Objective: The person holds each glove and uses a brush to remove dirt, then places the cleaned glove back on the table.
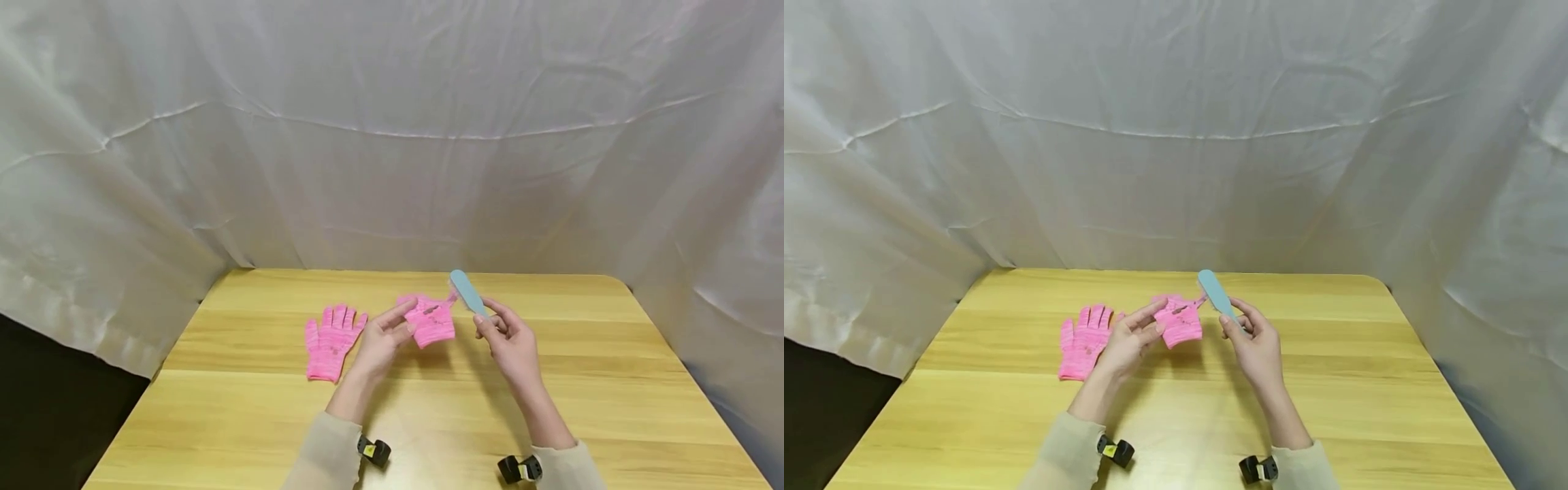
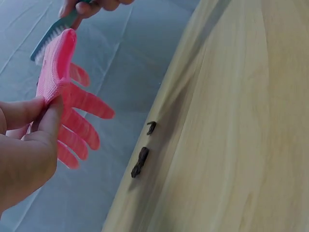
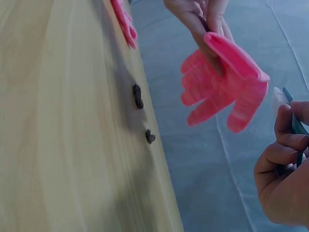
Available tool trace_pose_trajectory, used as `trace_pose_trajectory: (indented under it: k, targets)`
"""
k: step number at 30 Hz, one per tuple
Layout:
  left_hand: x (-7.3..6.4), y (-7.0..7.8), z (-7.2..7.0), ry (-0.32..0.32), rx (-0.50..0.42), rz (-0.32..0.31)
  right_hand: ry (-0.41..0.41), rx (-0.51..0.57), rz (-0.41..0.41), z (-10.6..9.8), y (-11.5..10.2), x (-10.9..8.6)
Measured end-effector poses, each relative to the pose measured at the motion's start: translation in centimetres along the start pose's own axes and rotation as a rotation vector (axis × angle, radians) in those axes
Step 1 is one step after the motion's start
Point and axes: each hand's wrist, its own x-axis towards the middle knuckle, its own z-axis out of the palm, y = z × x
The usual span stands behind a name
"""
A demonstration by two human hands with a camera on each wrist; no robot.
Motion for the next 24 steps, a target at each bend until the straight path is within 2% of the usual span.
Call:
trace_pose_trajectory:
  k: [6, 10, 13, 18, 24]
  targets:
    - [-0.1, 0.5, -0.9, 0.013, 0.109, 0.072, -0.013, 0.0, -0.017, 0.0, 0.4, -0.2]
    - [0.0, 0.7, -0.9, 0.054, 0.099, 0.106, -0.03, -0.007, -0.039, 0.1, 0.7, -0.4]
    - [-0.2, 0.3, -0.7, 0.08, 0.076, 0.108, -0.048, -0.009, -0.039, 0.3, 1.0, -0.9]
    - [-0.5, 0.1, -0.3, 0.081, 0.064, 0.098, -0.065, -0.011, -0.025, 0.7, 1.0, -1.4]
    - [-0.6, 0.5, 0.0, 0.135, 0.021, 0.046, -0.076, -0.006, -0.035, 1.4, 0.9, -1.4]
